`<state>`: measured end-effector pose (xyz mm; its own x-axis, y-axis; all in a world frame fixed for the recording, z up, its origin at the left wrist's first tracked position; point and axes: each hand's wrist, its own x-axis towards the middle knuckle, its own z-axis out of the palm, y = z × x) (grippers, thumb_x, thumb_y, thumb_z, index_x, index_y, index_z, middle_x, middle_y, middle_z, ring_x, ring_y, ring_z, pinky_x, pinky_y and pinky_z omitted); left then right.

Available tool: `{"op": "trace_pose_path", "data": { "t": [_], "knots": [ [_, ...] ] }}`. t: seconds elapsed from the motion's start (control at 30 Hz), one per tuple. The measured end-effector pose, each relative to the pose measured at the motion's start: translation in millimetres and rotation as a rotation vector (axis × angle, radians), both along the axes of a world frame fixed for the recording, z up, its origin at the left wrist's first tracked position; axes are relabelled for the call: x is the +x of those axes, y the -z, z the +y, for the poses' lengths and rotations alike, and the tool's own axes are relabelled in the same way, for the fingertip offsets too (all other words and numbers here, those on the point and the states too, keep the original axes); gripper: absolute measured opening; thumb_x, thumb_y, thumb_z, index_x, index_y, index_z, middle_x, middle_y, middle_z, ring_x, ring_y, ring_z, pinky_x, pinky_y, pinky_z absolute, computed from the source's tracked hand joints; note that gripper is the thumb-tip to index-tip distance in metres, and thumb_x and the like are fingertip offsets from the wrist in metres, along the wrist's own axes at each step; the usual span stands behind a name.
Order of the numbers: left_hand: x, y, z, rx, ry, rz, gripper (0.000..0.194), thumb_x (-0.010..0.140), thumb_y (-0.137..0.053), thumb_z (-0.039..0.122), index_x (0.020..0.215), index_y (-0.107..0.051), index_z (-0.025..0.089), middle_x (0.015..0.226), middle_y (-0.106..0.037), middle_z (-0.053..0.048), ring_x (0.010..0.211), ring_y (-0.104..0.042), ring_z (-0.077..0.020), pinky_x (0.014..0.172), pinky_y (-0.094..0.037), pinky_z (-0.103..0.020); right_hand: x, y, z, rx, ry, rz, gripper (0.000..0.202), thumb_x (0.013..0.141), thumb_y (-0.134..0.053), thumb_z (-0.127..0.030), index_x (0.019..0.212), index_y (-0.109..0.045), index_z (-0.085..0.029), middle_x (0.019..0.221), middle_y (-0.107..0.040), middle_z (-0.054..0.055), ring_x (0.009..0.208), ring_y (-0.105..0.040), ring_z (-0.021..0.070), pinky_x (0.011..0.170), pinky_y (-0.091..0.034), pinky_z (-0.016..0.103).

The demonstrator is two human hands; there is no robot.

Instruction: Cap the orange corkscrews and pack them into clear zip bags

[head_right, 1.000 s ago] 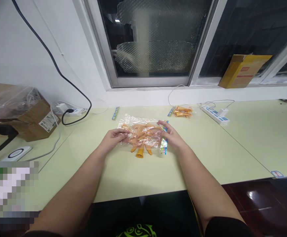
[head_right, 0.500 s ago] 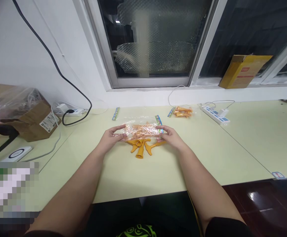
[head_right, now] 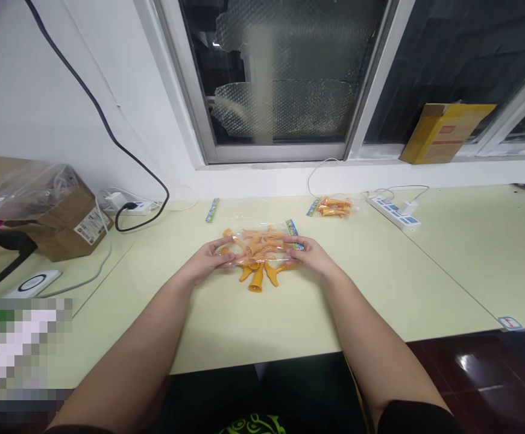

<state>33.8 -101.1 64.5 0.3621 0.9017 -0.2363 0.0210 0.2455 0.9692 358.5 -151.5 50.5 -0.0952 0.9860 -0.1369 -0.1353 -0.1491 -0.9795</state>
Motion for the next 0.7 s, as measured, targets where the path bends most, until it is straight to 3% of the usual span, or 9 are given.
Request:
{"op": "trace_pose_path", "data": {
  "t": [0.23,0.4,0.47,0.6,0.7],
  "knots": [
    [-3,-7.9,-1,0.046,0.022,0.013,0.118,0.068,-0.096,0.034,0.165,-0.031,0.017,0.1,-0.082,-0.01,0.096,-0.079,-0.0233,0.086,-0.063,-0.034,3,-3.5,-2,-0.031,0.034,-0.007,0.067,0.072,-0.091,-0.025,0.134,-0.067,-0.023,0.084,-0.075,-0.001,0.073,-0.076,0.0181,0.079,-0.069,0.035],
    [-8,-4.1,2,0.083,0.008,0.048,0.12,0.07,-0.095,0.034,0.167,-0.026,0.018,0.093,-0.081,-0.009,0.09,-0.078,-0.0225,0.082,-0.06,-0.033,0,2.6,0,0.051,0.089,-0.049,0.077,0.073,-0.09,-0.029,0.144,-0.06,-0.026,0.112,-0.077,0.004,0.073,-0.076,0.0184,0.082,-0.069,0.039],
    [-9,-2.7,2,0.096,-0.03,0.042,0.115,0.071,-0.094,0.033,0.166,-0.031,0.021,0.102,-0.081,-0.011,0.094,-0.078,-0.024,0.085,-0.06,-0.034,-2,4.5,-1,0.103,0.104,-0.057,0.074,0.075,-0.089,-0.033,0.144,-0.061,-0.027,0.126,-0.073,0.005,0.076,-0.076,0.0188,0.085,-0.069,0.041],
    [-8,-1.7,3,0.132,-0.169,-0.008,0.08,0.068,-0.093,0.03,0.142,-0.063,0.024,0.135,-0.07,-0.013,0.098,-0.078,-0.0228,0.095,-0.059,-0.036,-7,6.5,1,0.151,0.122,-0.087,0.073,0.078,-0.086,-0.036,0.145,-0.06,-0.028,0.137,-0.067,0.007,0.074,-0.074,0.0176,0.086,-0.069,0.044],
    [-8,-1.6,11,0.103,-0.182,0.021,0.071,0.066,-0.092,0.033,0.132,-0.069,0.018,0.111,-0.078,-0.011,0.093,-0.077,-0.023,0.096,-0.057,-0.038,-10,6.6,14,0.193,0.15,-0.183,0.066,0.079,-0.082,-0.034,0.142,-0.062,-0.028,0.141,-0.062,0.009,0.074,-0.072,0.0172,0.082,-0.069,0.044]
  ]
}}
